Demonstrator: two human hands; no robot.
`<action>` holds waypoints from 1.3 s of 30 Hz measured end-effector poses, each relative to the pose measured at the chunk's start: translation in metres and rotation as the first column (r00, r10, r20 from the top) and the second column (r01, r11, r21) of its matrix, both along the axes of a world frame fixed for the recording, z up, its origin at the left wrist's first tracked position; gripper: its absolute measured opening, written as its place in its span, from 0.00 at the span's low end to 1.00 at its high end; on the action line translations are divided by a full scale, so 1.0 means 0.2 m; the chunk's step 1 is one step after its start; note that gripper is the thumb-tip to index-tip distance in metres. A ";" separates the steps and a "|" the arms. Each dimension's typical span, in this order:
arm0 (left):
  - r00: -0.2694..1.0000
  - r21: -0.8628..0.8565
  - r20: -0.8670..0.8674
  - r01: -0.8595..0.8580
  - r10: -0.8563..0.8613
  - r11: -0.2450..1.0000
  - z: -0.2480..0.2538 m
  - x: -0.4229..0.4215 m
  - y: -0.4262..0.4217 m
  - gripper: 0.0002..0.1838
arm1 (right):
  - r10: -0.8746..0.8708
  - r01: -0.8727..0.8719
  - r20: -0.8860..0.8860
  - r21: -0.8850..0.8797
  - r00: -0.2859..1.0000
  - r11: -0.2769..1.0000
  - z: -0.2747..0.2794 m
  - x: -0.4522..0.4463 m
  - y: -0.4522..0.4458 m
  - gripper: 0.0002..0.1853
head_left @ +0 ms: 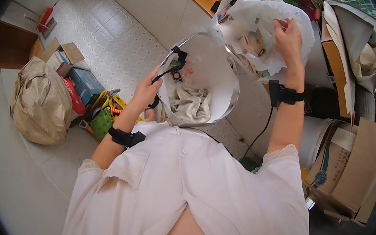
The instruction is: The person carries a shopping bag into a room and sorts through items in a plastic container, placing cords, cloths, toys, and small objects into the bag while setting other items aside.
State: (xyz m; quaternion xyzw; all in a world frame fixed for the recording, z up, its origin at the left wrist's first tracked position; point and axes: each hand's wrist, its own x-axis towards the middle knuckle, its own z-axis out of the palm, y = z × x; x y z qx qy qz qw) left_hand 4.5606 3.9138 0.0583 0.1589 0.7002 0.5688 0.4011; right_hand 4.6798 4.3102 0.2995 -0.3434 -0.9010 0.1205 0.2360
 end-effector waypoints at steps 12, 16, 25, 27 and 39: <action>0.964 -0.016 0.239 -0.120 0.121 0.993 -0.01 -0.05 0.00 0.29 | 0.314 -0.328 -0.270 -0.008 0.910 0.945 0.11 0.05 -0.27 0.16; 0.959 -0.014 0.246 -0.143 0.142 0.990 -0.02 -0.08 0.02 0.29 | 0.387 -0.348 -0.255 0.188 0.886 0.919 0.16 0.09 -0.28 0.15; 0.954 -0.013 0.265 -0.142 0.141 0.990 0.08 -0.10 0.01 0.27 | 0.537 -0.478 0.078 -0.363 0.840 0.800 -0.26 0.01 -0.67 0.12; 0.956 -0.020 0.254 -0.143 0.143 0.990 0.08 -0.10 0.01 0.27 | 0.656 -0.494 0.385 -0.441 0.649 0.749 -0.62 -0.04 -0.62 0.22; 0.975 0.009 0.157 -0.163 0.159 0.987 0.09 -0.05 -0.12 0.27 | 0.863 -0.307 0.449 -0.809 0.230 0.502 -1.42 -0.21 -0.95 0.30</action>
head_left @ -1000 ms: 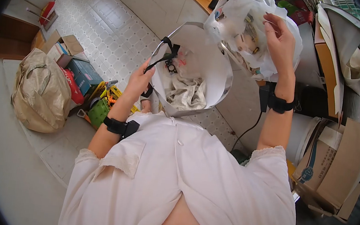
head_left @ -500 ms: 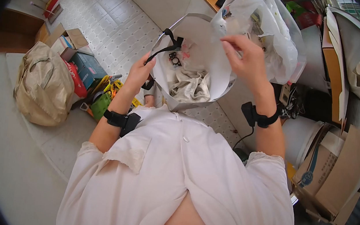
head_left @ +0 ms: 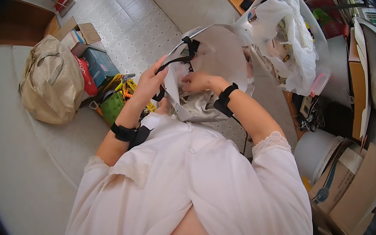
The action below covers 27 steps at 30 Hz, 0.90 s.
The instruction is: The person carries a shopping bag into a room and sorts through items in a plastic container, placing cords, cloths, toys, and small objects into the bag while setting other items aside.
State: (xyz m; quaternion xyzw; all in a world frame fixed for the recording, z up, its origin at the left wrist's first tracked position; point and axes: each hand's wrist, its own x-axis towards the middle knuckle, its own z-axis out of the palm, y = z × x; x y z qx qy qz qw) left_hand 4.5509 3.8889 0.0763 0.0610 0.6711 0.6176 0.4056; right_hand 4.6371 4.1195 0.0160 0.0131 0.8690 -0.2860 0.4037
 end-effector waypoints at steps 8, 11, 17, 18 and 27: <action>0.996 -0.015 0.081 0.041 -0.039 0.999 0.01 0.01 -0.01 0.28 | 0.076 -0.052 -0.179 0.135 0.981 0.989 0.44 0.15 0.05 0.19; 0.999 -0.023 0.046 -0.028 0.029 0.999 -0.04 -0.01 0.03 0.28 | -0.091 0.261 -0.732 0.122 0.676 0.957 0.84 0.23 0.16 0.17; 0.998 -0.005 0.061 -0.014 0.014 1.000 0.01 0.00 0.11 0.28 | 0.194 0.819 -0.968 0.241 0.162 0.520 1.39 0.47 0.42 0.38; 0.997 -0.033 0.061 -0.036 0.038 0.999 0.00 0.01 0.12 0.29 | 0.112 0.836 -0.961 0.276 0.253 0.474 1.40 0.50 0.46 0.47; 0.995 0.008 0.028 0.098 -0.099 0.995 0.00 0.01 0.17 0.25 | 0.051 0.751 -0.825 0.537 0.563 0.384 1.12 0.50 0.86 0.55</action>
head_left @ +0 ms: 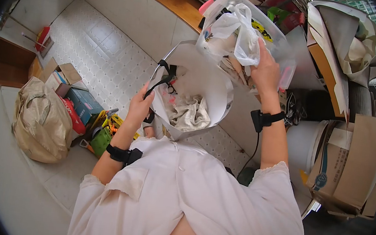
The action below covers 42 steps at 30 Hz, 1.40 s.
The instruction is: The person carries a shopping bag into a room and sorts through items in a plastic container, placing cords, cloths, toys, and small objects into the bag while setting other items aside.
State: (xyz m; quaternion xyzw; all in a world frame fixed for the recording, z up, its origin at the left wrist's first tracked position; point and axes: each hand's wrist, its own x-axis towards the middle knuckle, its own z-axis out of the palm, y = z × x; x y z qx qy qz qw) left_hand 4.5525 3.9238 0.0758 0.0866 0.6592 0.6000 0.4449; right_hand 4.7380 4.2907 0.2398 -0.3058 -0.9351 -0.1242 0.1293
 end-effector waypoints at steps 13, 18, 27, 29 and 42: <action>0.997 0.042 0.043 -0.066 0.064 0.997 0.00 0.05 0.01 0.30 | -0.296 -0.115 -0.435 -0.702 0.850 0.703 0.23 0.01 0.17 0.27; 0.997 0.037 0.045 -0.069 0.068 0.997 -0.03 0.06 0.01 0.30 | -0.463 -0.083 -0.431 -0.795 0.774 0.601 0.31 0.04 0.22 0.28; 0.999 0.015 0.044 -0.032 0.032 0.999 -0.02 0.05 0.01 0.30 | -0.570 -0.270 -0.662 -0.734 0.487 0.623 0.37 0.03 0.13 0.25; 0.999 0.011 0.041 -0.026 0.025 1.000 -0.02 0.05 0.01 0.30 | -0.553 -0.320 -0.689 -0.715 0.468 0.621 0.38 0.03 0.11 0.22; 0.998 0.025 -0.013 -0.058 0.058 0.998 0.03 0.06 0.04 0.31 | -0.528 -0.498 -0.740 -0.672 0.418 0.548 0.45 0.03 -0.16 0.16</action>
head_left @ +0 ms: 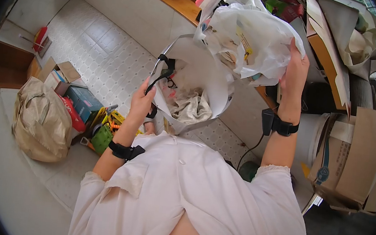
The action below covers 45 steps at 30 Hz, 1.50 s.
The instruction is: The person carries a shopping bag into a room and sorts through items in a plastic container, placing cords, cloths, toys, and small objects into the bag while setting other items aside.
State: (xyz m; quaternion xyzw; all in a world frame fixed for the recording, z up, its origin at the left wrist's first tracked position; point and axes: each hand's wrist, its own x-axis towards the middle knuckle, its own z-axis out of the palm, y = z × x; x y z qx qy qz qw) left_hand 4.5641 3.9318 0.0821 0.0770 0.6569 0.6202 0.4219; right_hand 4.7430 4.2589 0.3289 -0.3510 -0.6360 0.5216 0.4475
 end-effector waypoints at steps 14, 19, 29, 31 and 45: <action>1.000 -0.044 0.018 0.001 0.000 0.999 0.01 -0.01 0.05 0.30 | 0.566 -0.493 0.214 -0.312 0.796 0.812 -0.59 -0.10 -0.81 0.14; 0.998 0.004 0.063 -0.026 0.026 1.000 -0.02 -0.01 0.05 0.29 | 0.689 -0.530 0.336 -0.455 0.642 0.716 -0.85 -0.11 -0.86 0.19; 1.000 -0.053 0.021 -0.016 0.017 0.998 0.03 -0.03 0.04 0.29 | 0.621 -0.650 0.682 -0.277 0.387 0.708 -0.45 -0.08 -0.73 0.17; 1.000 -0.047 0.004 -0.007 0.007 0.999 0.03 -0.03 0.05 0.29 | 0.338 -0.482 0.717 -0.003 0.609 0.876 -0.44 -0.10 -0.62 0.17; 0.999 -0.051 0.040 0.026 -0.024 0.998 0.04 0.01 0.04 0.29 | 0.273 -0.710 0.901 0.053 0.336 0.702 -1.23 -0.20 -0.63 0.40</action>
